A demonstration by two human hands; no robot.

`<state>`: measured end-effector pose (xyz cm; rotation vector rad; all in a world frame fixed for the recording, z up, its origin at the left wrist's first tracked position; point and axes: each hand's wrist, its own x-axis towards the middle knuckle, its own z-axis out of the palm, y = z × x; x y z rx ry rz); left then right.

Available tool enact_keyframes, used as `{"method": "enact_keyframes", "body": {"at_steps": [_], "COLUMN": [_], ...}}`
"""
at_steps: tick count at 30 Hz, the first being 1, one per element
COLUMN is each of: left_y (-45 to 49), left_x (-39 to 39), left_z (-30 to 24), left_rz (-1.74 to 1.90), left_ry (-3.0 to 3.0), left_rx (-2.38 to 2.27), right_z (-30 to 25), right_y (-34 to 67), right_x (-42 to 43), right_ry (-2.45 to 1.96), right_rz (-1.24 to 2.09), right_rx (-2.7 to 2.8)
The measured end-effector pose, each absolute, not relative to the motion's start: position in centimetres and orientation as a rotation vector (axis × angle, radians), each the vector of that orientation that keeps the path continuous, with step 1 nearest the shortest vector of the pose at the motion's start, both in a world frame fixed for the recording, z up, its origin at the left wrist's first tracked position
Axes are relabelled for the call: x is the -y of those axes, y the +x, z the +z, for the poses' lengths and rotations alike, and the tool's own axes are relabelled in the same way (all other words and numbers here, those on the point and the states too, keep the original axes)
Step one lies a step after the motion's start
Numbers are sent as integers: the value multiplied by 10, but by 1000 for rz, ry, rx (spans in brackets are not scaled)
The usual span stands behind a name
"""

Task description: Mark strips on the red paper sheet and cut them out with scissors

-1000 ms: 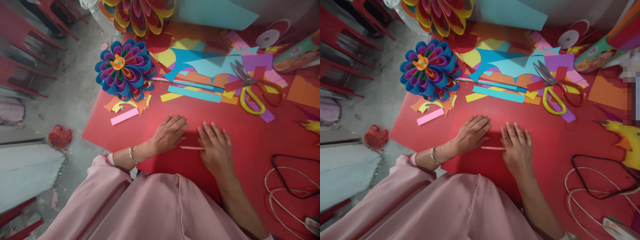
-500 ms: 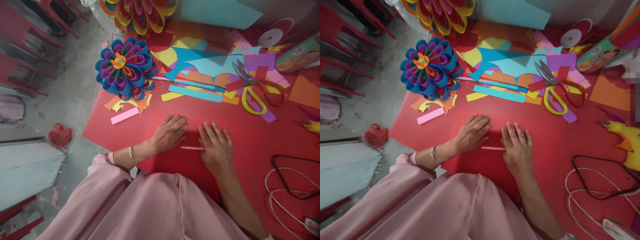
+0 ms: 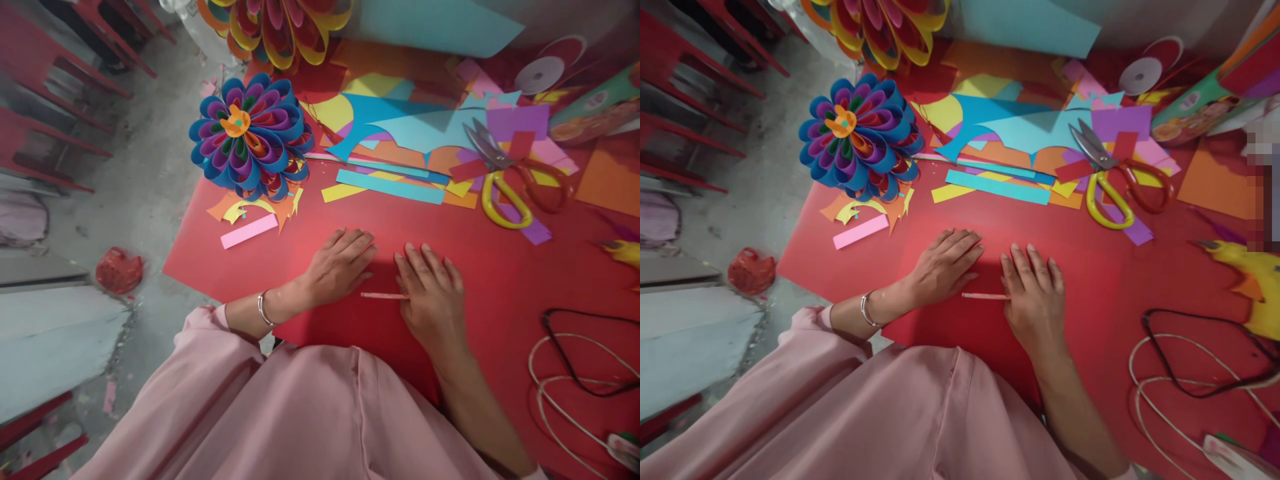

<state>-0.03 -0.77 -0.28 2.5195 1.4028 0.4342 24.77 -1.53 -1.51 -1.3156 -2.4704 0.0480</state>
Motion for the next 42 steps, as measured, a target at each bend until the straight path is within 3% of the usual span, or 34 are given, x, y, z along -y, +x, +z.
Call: {"method": "enact_keyframes", "body": {"at_steps": [20, 42], "left_y": [-8, -6], "left_x": [6, 2], "left_z": [-6, 6], "left_rz": [561, 498], "left_ry": [2680, 2794], "left_rx": [-1364, -1342], "right_z": [-8, -19], "right_y": [238, 229], "right_x": [18, 17], "right_ry": [-1491, -1427], "right_rz": [300, 291], "right_rx": [2458, 2268]}}
